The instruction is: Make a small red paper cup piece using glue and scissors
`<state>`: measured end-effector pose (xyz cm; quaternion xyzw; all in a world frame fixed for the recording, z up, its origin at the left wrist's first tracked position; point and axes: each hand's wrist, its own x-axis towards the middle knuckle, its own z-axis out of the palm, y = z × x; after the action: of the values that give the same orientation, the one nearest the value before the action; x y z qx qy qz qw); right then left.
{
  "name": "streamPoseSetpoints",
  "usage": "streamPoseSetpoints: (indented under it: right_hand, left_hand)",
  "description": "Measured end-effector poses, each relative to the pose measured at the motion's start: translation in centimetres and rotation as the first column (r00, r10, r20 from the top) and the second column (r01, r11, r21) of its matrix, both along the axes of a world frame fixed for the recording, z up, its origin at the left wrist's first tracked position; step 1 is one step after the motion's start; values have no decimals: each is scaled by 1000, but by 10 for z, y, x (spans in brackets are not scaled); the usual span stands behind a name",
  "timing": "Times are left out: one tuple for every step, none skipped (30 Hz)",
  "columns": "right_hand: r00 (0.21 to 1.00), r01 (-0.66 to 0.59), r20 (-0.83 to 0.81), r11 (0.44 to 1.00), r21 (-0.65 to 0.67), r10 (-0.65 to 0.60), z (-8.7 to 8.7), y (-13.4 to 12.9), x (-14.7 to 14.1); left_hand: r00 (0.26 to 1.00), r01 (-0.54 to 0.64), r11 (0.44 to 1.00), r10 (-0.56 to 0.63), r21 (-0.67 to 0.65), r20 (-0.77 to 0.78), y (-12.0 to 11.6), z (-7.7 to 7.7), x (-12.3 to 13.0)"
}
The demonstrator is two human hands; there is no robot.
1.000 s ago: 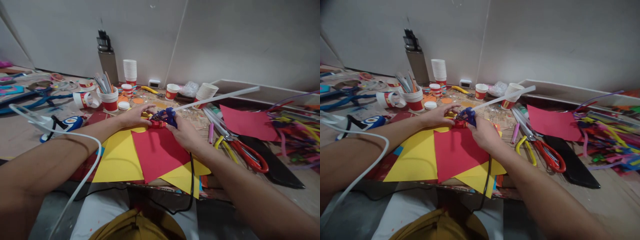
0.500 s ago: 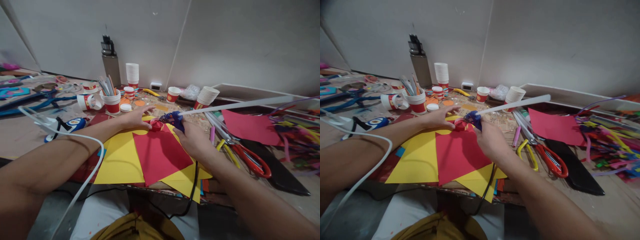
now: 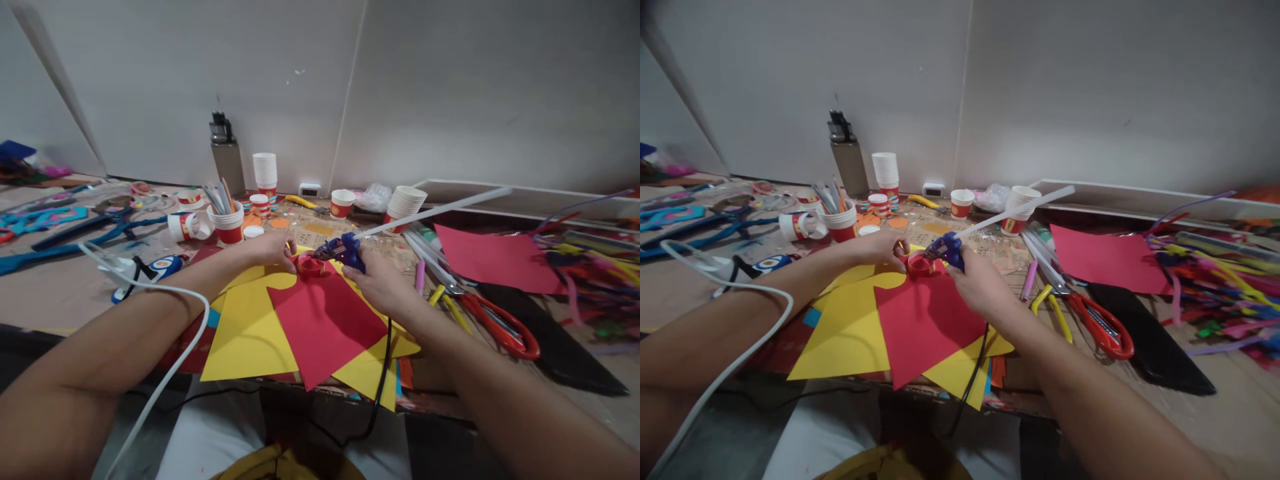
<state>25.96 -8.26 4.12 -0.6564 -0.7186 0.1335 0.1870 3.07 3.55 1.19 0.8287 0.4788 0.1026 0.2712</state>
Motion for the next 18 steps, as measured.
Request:
streamPoseSetpoints:
  right_hand:
    - [1000, -9, 2, 1000, 0, 9, 1, -1, 1]
    - [1000, -20, 2, 1000, 3, 20, 1, -2, 1]
    - [1000, -29, -1, 1000, 7, 29, 2, -2, 2]
    - [999, -37, -8, 999, 13, 38, 2, -3, 2]
    - [999, -44, -18, 999, 20, 44, 1, -3, 3]
    - [998, -48, -30, 998, 28, 49, 1, -3, 4]
    - [998, -49, -42, 998, 35, 51, 1, -3, 4]
    - [997, -50, -53, 998, 43, 52, 1, -2, 5]
    - [997, -47, -64, 997, 53, 51, 1, -2, 5]
    - [996, -47, -74, 997, 63, 52, 1, -2, 6]
    - [995, -48, -83, 996, 73, 54, 1, -1, 6]
    - [994, -49, -91, 995, 84, 56, 1, -1, 7]
    - [993, -52, -101, 994, 97, 61, 1, -1, 7]
    - [991, -56, -113, 992, 110, 69, 1, 0, 7]
    - [989, -59, -126, 990, 124, 75, 2, 0, 7]
    - [987, -61, -139, 989, 136, 80, 2, -1, 7]
    - [985, -61, -151, 988, 144, 83, 3, -1, 7]
    - [983, -60, -161, 987, 147, 84, 3, -2, 7]
  left_hand:
    - [1000, 0, 1000, -1, -13, -5, 0, 2, 1]
    - [1000, 5, 1000, -5, -26, -6, -1, 3, 3]
    - [1000, 11, 999, -11, -41, -3, -2, 5, 4]
    - [1000, 19, 998, -19, -52, 5, -2, 7, 5]
    - [1000, 26, 998, -26, -59, 15, -2, 9, 6]
    - [999, 31, 998, -29, -60, 28, -2, 10, 7]
    - [999, 32, 998, -30, -57, 39, -2, 12, 7]
    - [998, 34, 998, -32, -49, 49, -1, 14, 7]
    - [998, 38, 999, -35, -39, 58, 0, 15, 7]
    - [997, 44, 999, -42, -30, 62, 1, 17, 7]
    - [997, 54, 998, -52, -23, 63, 2, 18, 7]
    - [996, 64, 998, -63, -23, 62, 3, 19, 6]
    - [995, 70, 997, -68, -31, 67, 4, 20, 6]
    - [994, 70, 997, -66, -44, 84, 4, 20, 6]
    - [992, 66, 996, -58, -66, 114, 3, 20, 6]
    - [986, 61, 994, -45, -95, 162, 2, 19, 5]
    - [974, 58, 990, -27, -131, 224, 1, 18, 6]
    - [956, 59, 982, -4, -179, 294, -2, 17, 6]
